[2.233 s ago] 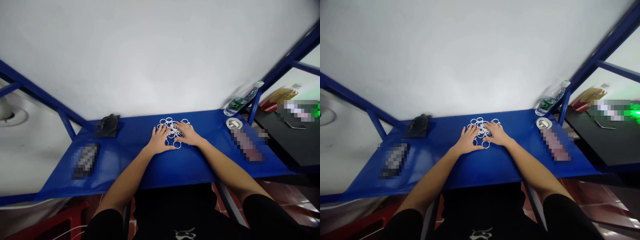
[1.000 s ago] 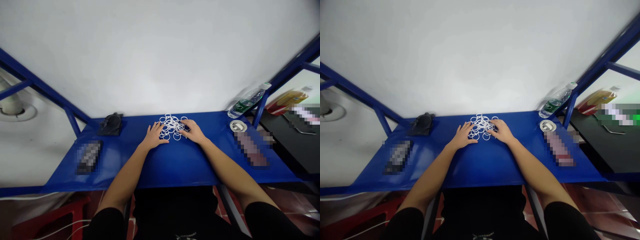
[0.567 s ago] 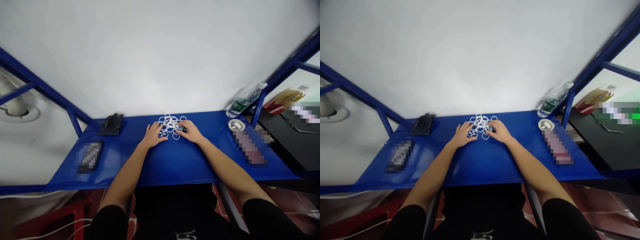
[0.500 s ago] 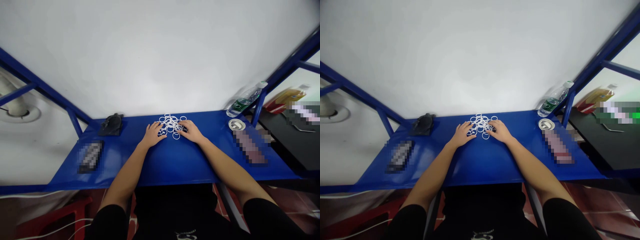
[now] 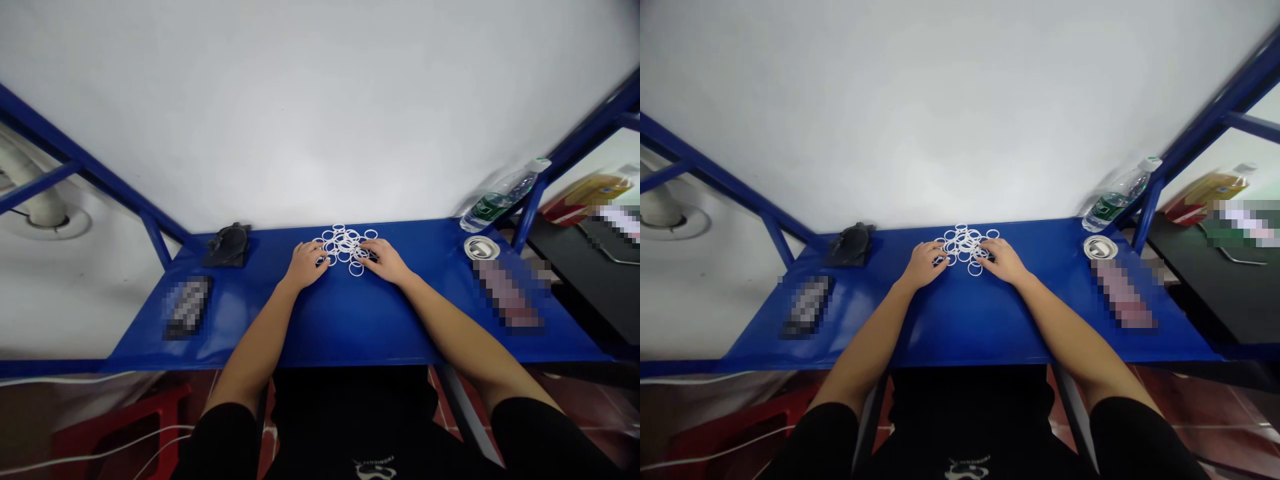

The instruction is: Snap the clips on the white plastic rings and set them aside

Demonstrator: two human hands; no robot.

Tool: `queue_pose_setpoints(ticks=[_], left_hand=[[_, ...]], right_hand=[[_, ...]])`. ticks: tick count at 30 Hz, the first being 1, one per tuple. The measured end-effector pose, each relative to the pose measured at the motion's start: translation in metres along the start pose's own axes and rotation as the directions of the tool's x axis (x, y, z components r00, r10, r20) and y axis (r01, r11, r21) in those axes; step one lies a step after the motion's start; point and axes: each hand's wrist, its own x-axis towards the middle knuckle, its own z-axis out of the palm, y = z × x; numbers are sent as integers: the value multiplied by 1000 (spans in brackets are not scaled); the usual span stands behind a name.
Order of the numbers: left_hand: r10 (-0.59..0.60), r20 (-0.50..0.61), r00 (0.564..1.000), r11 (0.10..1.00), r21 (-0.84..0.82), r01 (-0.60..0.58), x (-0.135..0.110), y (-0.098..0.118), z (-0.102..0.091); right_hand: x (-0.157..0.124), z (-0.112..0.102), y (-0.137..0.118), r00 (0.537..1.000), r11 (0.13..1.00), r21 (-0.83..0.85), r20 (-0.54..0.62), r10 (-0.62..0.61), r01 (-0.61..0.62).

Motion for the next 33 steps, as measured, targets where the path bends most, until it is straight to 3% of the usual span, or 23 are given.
queue_pose_setpoints(ticks=[9,16,21,26,29,33], left_hand=[[12,-21,1000,1000,-3,-12,-1,-2,3],[-1,-40,999,1000,-24,0,-2,1,0],[45,-158,986,996,-74,-58,-4,15,-27],[161,-173,972,971,-148,-187,-1,51,-53],[214,-250,944,944,-197,-266,2,74,-41],[161,-317,935,930,-269,-251,-5,87,-7]], right_hand=[[-1,-1,-2,1000,1000,-16,8,-1,1],[-2,-1,-5,989,994,-20,-96,-108,107],[-6,-9,-33,971,984,-10,-162,-177,178],[-11,-13,-64,949,969,8,-203,-241,248],[-13,-13,-70,924,961,-16,-272,-271,277],[-15,-15,-67,913,949,-38,-261,-313,314]])
